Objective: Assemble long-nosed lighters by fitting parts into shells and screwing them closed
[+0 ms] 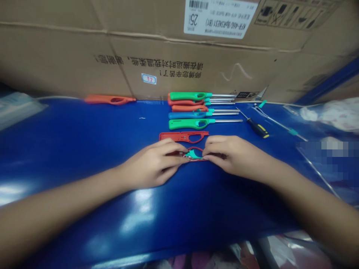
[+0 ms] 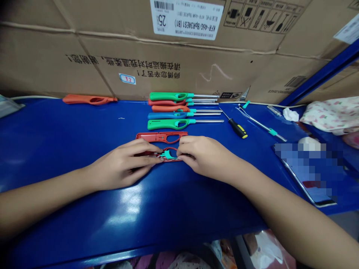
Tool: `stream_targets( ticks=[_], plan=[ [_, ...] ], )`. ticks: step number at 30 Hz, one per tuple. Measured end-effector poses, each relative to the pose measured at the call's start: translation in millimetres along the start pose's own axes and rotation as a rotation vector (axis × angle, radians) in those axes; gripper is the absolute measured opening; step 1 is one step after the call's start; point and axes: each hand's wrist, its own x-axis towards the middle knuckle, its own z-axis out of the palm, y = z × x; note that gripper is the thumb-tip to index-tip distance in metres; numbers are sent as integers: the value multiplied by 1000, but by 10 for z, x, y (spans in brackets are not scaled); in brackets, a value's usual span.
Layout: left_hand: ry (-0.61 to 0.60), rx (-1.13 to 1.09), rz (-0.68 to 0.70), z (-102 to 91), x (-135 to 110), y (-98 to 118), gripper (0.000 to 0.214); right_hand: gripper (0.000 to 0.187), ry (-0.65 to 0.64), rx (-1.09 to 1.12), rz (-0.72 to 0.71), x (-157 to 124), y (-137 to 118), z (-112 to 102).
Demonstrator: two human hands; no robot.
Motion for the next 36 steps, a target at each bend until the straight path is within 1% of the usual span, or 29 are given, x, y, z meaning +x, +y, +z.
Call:
stream_targets(
  ticks=[6,10,14,16,19,22,26,28,36],
  plan=[
    [5,-18,-15,-5,3,1,35,17,-15,0,9,-17,-11,-3],
    [13,-28,-13,2,3,-1,34,14,16,32,47,-8,-4,14],
    [33,-27,-2,3,11,-1,32,13,50,58,50,-9,41,-44],
    [39,-31,4,-1,17,1,31,10,27,65,58,-17,75,-95],
    [53,-30,13,-5,22,4,29,9,-51,83,76,-23,125,-148],
    [55,-28,17,-2,12,-1,30,14,-91,135,114,-5,159,-150],
    [48,-35,15,11,-2,-19,30,18,-108,240,251,38,168,-115],
    [57,-39,14,17,-1,-23,29,18,-103,256,300,51,158,-102],
    [106,-12,-2,55,-11,-29,28,15,-63,181,318,30,177,-109]
  ],
)
